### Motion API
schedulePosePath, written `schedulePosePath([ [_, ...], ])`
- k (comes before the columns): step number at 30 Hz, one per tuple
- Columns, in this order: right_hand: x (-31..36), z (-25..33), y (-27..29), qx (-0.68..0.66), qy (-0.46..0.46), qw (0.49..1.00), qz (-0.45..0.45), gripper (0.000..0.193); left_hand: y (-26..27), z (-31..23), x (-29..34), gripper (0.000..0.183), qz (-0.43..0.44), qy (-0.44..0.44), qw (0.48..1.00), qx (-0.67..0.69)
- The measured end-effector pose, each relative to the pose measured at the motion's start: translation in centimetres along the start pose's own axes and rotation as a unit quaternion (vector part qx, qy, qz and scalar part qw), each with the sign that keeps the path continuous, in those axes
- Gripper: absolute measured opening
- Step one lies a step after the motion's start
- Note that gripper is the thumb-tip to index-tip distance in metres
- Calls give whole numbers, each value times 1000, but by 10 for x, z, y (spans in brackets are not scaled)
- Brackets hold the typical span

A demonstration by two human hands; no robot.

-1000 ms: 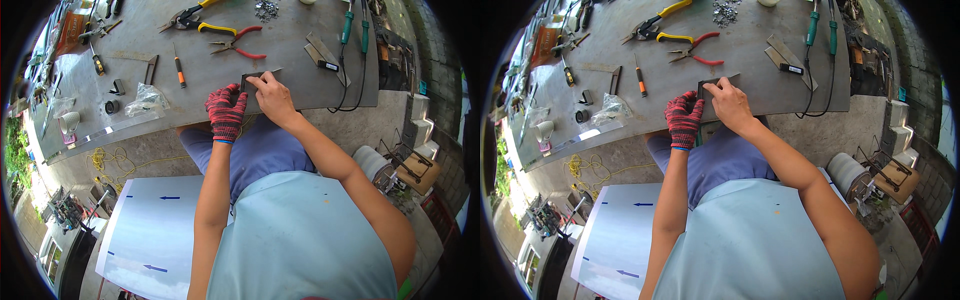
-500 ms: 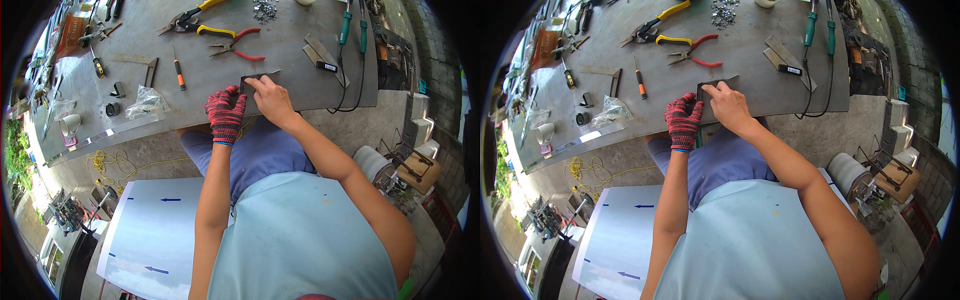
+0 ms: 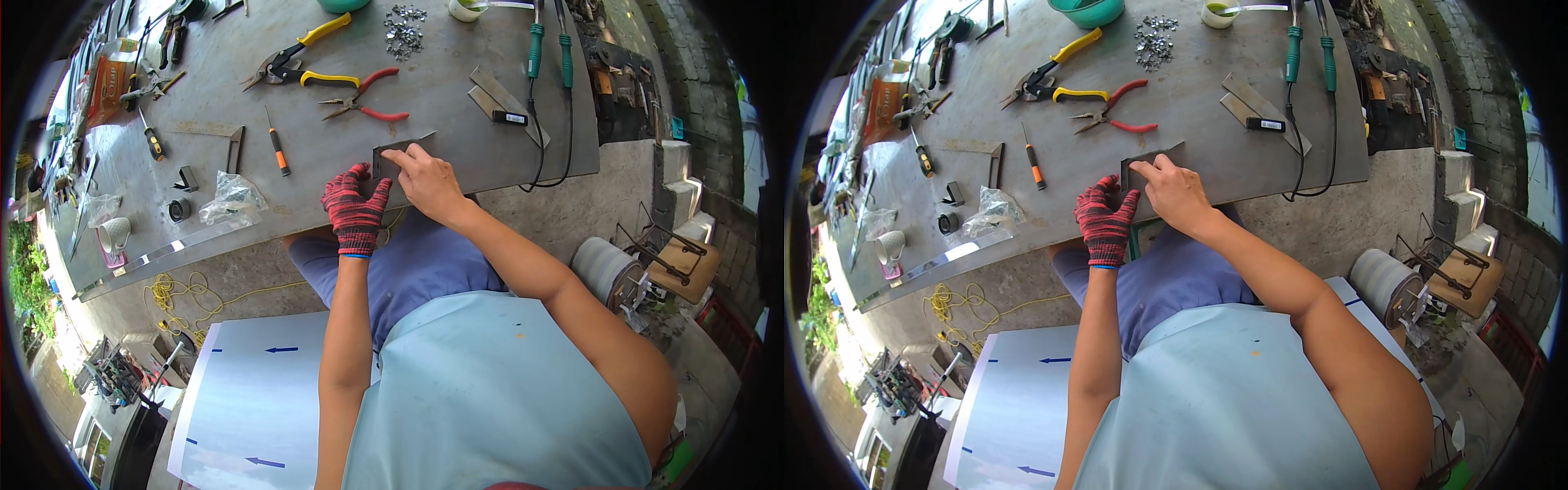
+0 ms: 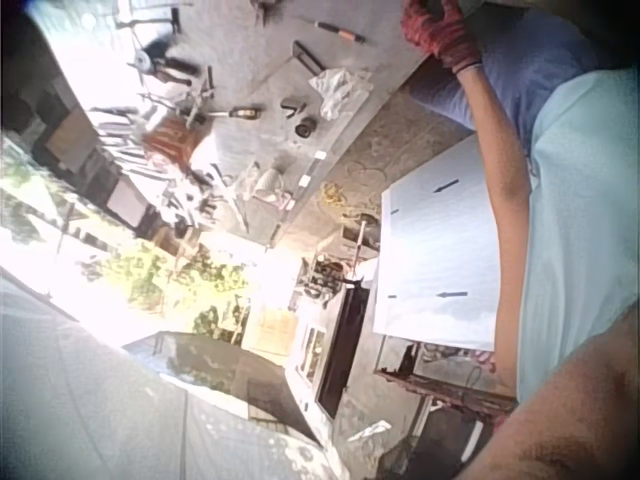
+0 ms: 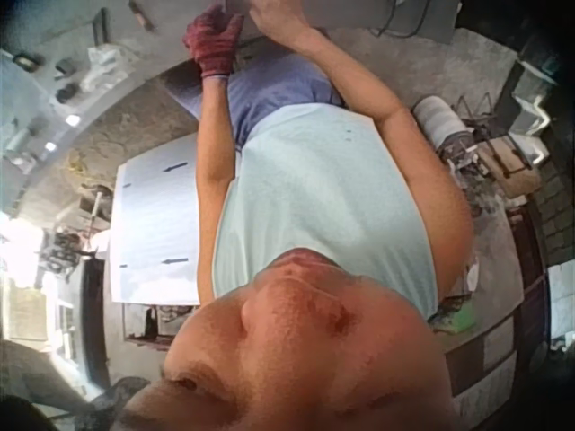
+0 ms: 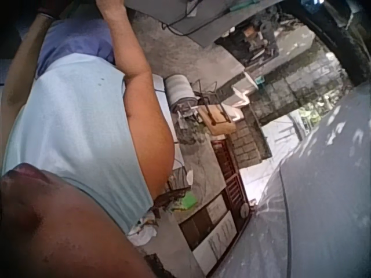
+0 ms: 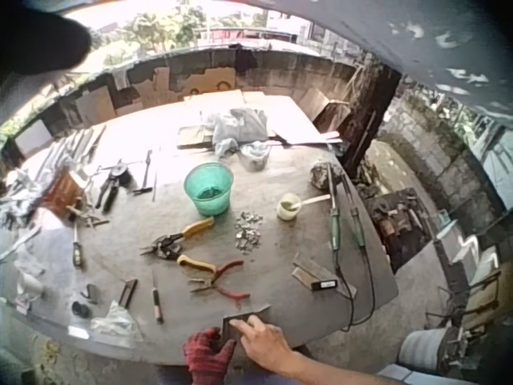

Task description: The recorder uses a soldering iron to join small metal strips and brackets on a fabrication workbench.

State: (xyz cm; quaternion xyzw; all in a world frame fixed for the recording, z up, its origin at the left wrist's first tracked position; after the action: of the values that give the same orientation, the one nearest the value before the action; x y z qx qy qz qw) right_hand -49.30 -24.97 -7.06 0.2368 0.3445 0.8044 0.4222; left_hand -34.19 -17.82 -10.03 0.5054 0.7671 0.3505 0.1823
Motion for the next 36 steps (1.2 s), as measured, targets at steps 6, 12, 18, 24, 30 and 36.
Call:
schedulePosePath([
  [6, 4, 0, 44, -10, 54, 993, -104, 35, -5, 6, 5, 43, 3, 48, 997, -60],
  [12, -15, -66, 182, 21, -14, 950, -312, 21, -4, 6, 7, 37, -39, 28, 997, -65],
  [18, -26, -175, 259, 80, -122, 910, -389, 16, -5, 1, 6, 31, -69, 20, 993, -92],
  [24, -46, -190, 226, 113, -104, 915, -374, 18, -1, 7, 4, 29, -78, 55, 994, -51],
  [30, -77, -126, 199, 1, -56, 945, -323, 21, -1, 3, 6, 30, -81, 25, 996, -30],
  [36, -124, -197, 167, -387, -256, 810, -358, 30, 2, 7, 7, 32, -82, 46, 996, -7],
])
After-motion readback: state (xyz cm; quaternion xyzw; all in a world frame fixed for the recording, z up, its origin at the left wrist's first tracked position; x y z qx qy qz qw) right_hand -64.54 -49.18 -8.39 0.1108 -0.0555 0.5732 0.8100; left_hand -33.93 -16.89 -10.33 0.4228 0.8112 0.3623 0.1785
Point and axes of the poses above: each hand's wrist, its own x-axis away from the middle knuckle, its own y-axis out of the back of the hand, z = x × y, the point moved 7 cm from there along -x, towards the middle knuckle, and after that the axes turned 5 degrees about y, right-handed, at the moved point
